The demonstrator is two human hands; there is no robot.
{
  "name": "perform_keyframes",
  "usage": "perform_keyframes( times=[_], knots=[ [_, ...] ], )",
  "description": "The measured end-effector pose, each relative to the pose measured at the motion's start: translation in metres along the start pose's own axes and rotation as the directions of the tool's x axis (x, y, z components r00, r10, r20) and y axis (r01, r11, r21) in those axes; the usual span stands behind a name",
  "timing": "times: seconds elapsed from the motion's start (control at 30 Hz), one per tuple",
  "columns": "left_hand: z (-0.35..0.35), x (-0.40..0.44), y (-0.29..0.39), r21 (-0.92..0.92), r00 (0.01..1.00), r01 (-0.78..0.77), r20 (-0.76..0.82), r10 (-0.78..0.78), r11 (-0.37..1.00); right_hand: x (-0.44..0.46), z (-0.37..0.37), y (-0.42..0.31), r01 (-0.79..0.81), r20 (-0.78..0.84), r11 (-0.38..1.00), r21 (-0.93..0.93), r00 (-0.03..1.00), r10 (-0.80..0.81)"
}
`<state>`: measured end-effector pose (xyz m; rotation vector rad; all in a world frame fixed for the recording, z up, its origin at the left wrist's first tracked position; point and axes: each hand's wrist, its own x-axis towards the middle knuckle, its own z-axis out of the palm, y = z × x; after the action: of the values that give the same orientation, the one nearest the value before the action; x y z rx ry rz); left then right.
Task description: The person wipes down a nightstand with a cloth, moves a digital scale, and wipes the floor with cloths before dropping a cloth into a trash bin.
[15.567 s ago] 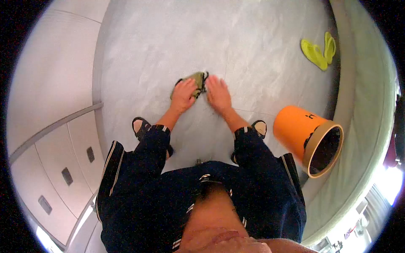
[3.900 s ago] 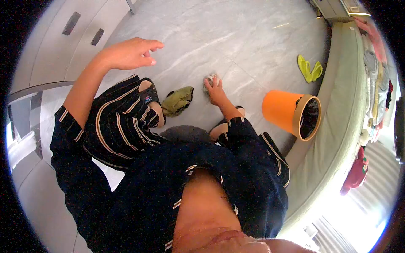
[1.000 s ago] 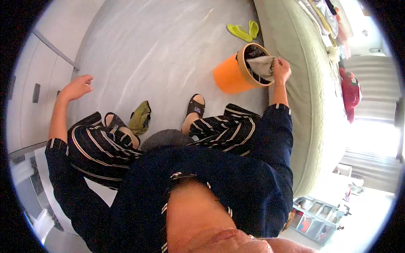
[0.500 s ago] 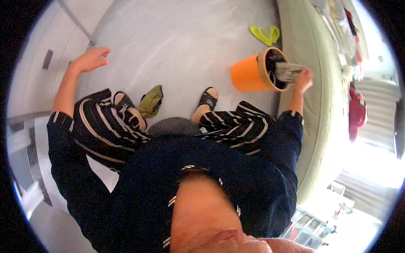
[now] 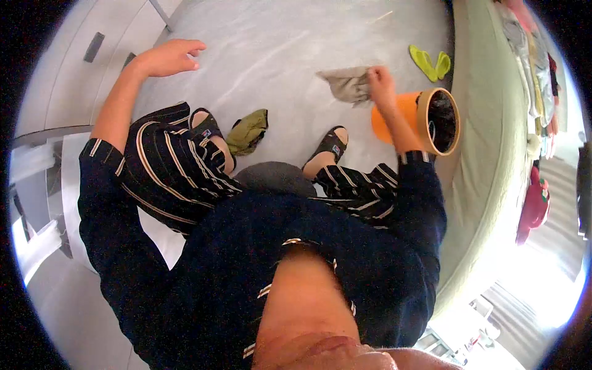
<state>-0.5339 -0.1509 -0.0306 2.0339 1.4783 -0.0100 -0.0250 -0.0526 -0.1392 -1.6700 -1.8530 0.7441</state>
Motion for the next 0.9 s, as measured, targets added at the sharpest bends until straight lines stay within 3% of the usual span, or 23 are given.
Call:
perform_keyframes(
  times=[0.07,0.2,0.27,0.33,0.43,0.53,0.57,0.67,0.77,0.87,0.9],
  knots=[
    [0.005,-0.003,-0.002,-0.029,1.0,0.007,0.003,-0.007,1.0,-0.013,0.055,0.006,0.093,0.009,0.996,-0.004,0.996,-0.093],
    [0.015,-0.006,-0.017,-0.115,0.996,0.091,0.011,-0.09,0.989,-0.064,0.139,0.041,-0.108,0.128,0.99,0.088,0.987,0.096],
    [0.023,-0.003,-0.026,-0.137,0.994,0.108,0.017,-0.107,0.985,-0.098,0.161,0.061,-0.102,0.289,0.993,0.052,0.954,0.083],
    [0.03,0.001,-0.041,-0.131,0.996,0.085,0.021,-0.083,0.988,-0.132,0.181,0.077,0.128,0.417,0.991,-0.035,0.903,-0.102],
    [0.024,0.003,-0.029,-0.11,0.997,0.061,0.058,-0.055,0.992,-0.171,0.213,0.086,0.429,0.441,0.865,-0.26,0.85,-0.289],
    [0.017,0.005,-0.006,-0.162,0.997,0.042,0.069,-0.032,0.986,-0.18,0.239,0.082,0.372,0.407,0.869,-0.327,0.885,-0.225],
    [0.016,0.006,-0.002,-0.149,0.997,0.037,0.075,-0.026,0.988,-0.173,0.24,0.079,0.38,0.368,0.889,-0.254,0.888,-0.275],
    [0.015,0.006,0.005,-0.129,0.993,0.037,0.113,-0.023,0.991,-0.14,0.232,0.075,0.124,0.431,0.98,-0.157,0.901,-0.046],
    [0.016,0.008,0.007,-0.107,0.988,0.054,0.151,-0.038,0.993,-0.112,0.213,0.056,0.042,0.378,0.991,-0.131,0.926,0.011],
    [0.019,0.009,0.001,-0.057,0.987,0.023,0.16,-0.014,0.998,-0.096,0.194,0.026,-0.063,0.737,0.943,-0.326,0.608,0.295],
    [0.018,0.01,0.003,-0.06,0.99,0.001,0.141,0.008,0.998,-0.091,0.188,0.011,-0.07,0.914,0.947,-0.314,0.246,0.322]
  ],
)
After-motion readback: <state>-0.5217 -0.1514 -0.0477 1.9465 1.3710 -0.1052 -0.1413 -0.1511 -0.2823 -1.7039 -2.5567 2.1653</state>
